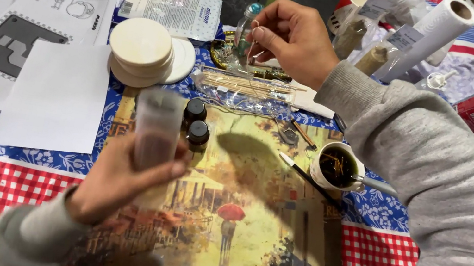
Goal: Preparing a clear plastic candle mold by inserting a wick and adjusting it using a cotton swab.
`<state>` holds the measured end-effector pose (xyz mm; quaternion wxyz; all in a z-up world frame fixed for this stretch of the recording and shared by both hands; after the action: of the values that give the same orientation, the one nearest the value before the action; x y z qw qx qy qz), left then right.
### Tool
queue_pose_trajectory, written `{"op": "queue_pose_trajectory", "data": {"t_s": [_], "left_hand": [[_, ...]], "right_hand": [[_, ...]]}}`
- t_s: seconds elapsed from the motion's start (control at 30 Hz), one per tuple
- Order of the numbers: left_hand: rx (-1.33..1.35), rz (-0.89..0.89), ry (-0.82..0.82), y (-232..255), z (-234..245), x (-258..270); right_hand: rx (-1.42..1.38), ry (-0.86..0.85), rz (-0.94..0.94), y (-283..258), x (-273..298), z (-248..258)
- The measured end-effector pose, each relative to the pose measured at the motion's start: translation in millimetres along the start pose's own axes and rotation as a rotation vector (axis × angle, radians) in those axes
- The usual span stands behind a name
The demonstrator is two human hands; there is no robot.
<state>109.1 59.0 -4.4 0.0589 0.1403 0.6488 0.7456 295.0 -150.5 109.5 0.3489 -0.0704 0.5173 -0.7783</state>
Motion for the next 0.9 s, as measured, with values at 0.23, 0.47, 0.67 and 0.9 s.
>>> {"op": "queue_pose_trajectory", "data": {"t_s": [0.23,0.47,0.67,0.9], "left_hand": [[0.093,-0.11,-0.001,85.7,-6.8,-72.2],[0.212,-0.354,-0.15,99.3,-47.2,-111.8],[0.321,-0.294,-0.212,79.8,-55.6,-93.6],[0.534,-0.19,-0.358,43.7,-80.4,-49.3]], "right_hand": [[-0.123,0.154,-0.093,-8.3,8.6,17.7],[-0.341,0.161,0.017,-28.8,19.0,26.6],[-0.459,0.281,0.01,-32.3,26.6,43.7],[-0.55,0.349,0.1,-45.8,47.3,73.1]]}}
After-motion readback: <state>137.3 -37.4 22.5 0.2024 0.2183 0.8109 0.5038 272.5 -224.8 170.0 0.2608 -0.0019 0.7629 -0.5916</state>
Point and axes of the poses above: each hand's wrist, its own x-axis away from the middle knuckle, its own z-axis out of the back of the hand, y = z × x, the point moved 9 cm from there along -x, towards the middle knuckle, and after that the axes turned 1 degree about -y, right-handed, at the moved point
